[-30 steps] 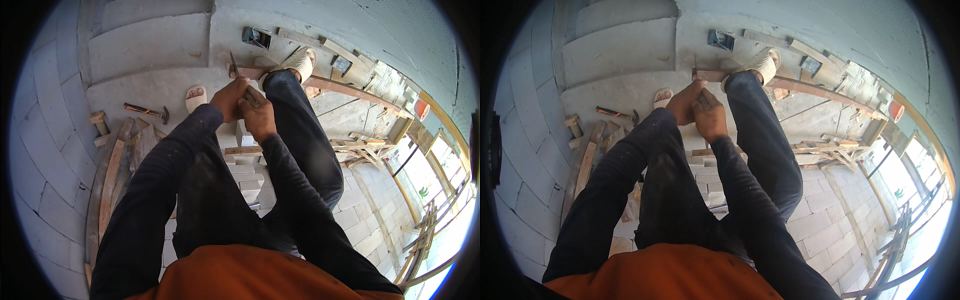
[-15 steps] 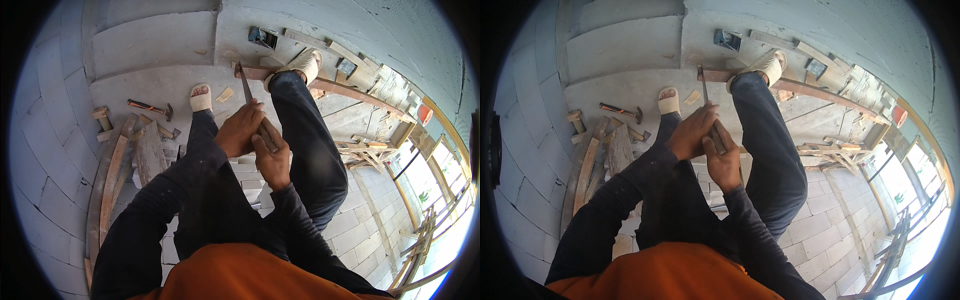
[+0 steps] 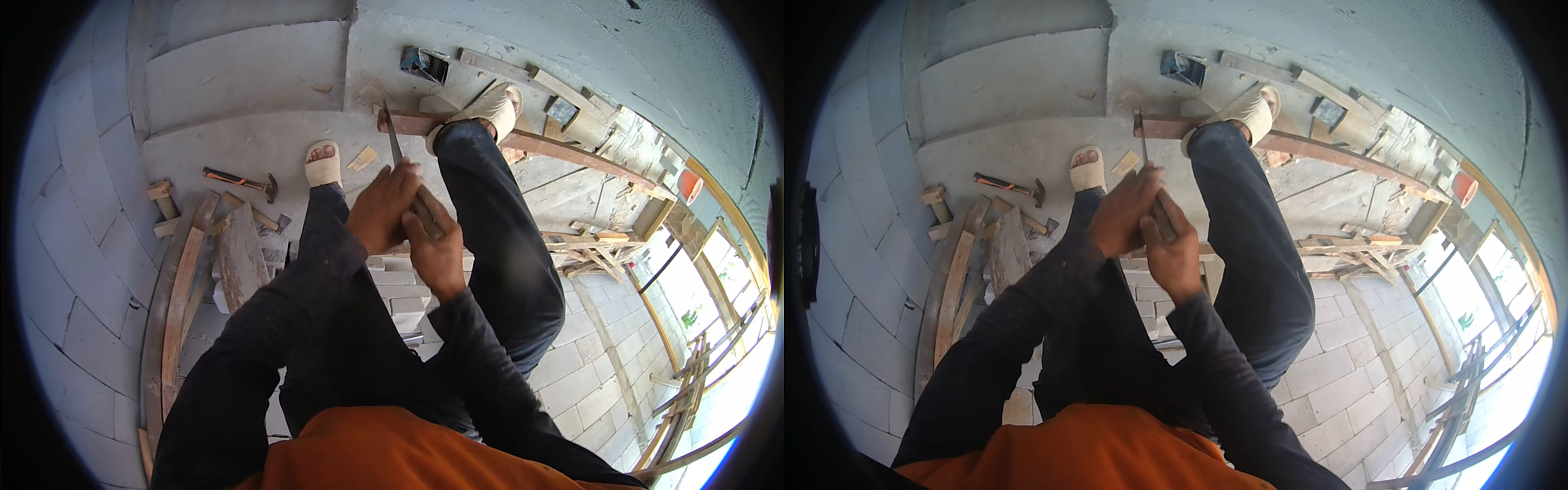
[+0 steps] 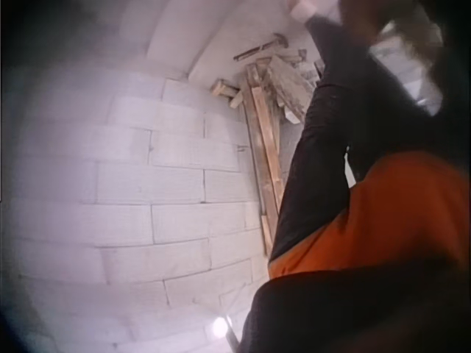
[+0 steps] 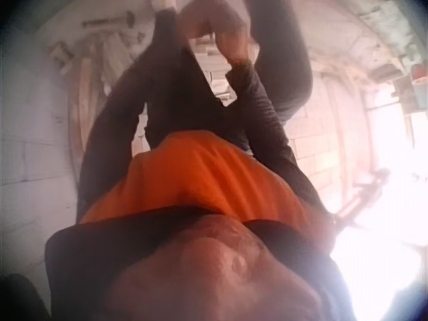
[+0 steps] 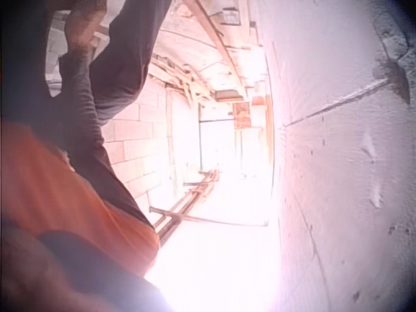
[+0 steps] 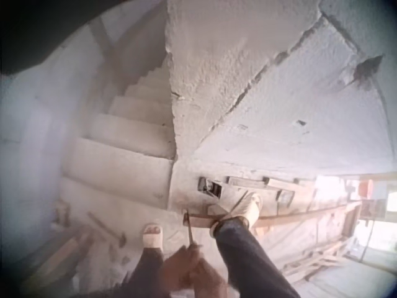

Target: The person saws a wooden plank using a hand saw while holding it steady with one hand and foot.

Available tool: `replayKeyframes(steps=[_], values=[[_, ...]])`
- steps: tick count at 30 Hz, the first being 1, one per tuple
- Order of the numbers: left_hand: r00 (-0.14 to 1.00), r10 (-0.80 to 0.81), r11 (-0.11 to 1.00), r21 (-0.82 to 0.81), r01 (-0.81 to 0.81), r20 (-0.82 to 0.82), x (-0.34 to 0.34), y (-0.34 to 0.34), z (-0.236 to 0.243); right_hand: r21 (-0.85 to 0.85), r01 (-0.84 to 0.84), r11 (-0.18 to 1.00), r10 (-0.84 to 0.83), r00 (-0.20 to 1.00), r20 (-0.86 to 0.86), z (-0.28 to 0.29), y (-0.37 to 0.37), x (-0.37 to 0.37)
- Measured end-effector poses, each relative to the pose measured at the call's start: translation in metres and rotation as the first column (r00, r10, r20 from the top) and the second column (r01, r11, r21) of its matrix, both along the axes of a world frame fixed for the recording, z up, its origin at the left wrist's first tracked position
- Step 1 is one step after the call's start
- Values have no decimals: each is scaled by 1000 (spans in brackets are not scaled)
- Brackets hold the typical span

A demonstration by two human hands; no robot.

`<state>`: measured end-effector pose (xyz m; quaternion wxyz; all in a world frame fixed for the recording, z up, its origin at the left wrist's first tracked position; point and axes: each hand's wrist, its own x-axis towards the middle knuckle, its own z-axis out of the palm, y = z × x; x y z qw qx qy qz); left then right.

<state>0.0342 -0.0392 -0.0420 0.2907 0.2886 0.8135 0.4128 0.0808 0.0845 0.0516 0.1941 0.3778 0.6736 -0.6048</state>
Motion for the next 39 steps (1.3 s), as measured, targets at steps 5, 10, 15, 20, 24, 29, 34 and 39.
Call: replayKeyframes(steps=[5,10,15,20,24,29,34,39], values=[[962,-90,993,-48,106,256,-56,23,-64,-58,23,998,-25,1000,-17,-97,17,-35],[997,-1,1000,12,1,82,15,1,24,38,-36,999,36,999,-7,22,-2,22],[972,-8,1000,17,5,234,-68,24,-76,-64,-39,997,47,991,126,-100,28,-62],[999,13,1000,21,-14,48,17,-6,-2,-37,61,997,-59,998,35,-1,-5,10],[999,37,999,12,-37,10,5,-1,-21,-24,22,999,-22,1000,-3,-26,-4,6],[994,-22,999,-36,25,105,-38,9,-84,-119,82,989,-74,995,72,-89,12,-32],[999,11,1000,-6,-10,36,27,-6,40,-34,26,999,-25,1000,11,14,-4,34],[979,9,1000,-9,-7,206,-62,23,-87,-31,8,999,-7,999,35,-119,22,-49]])
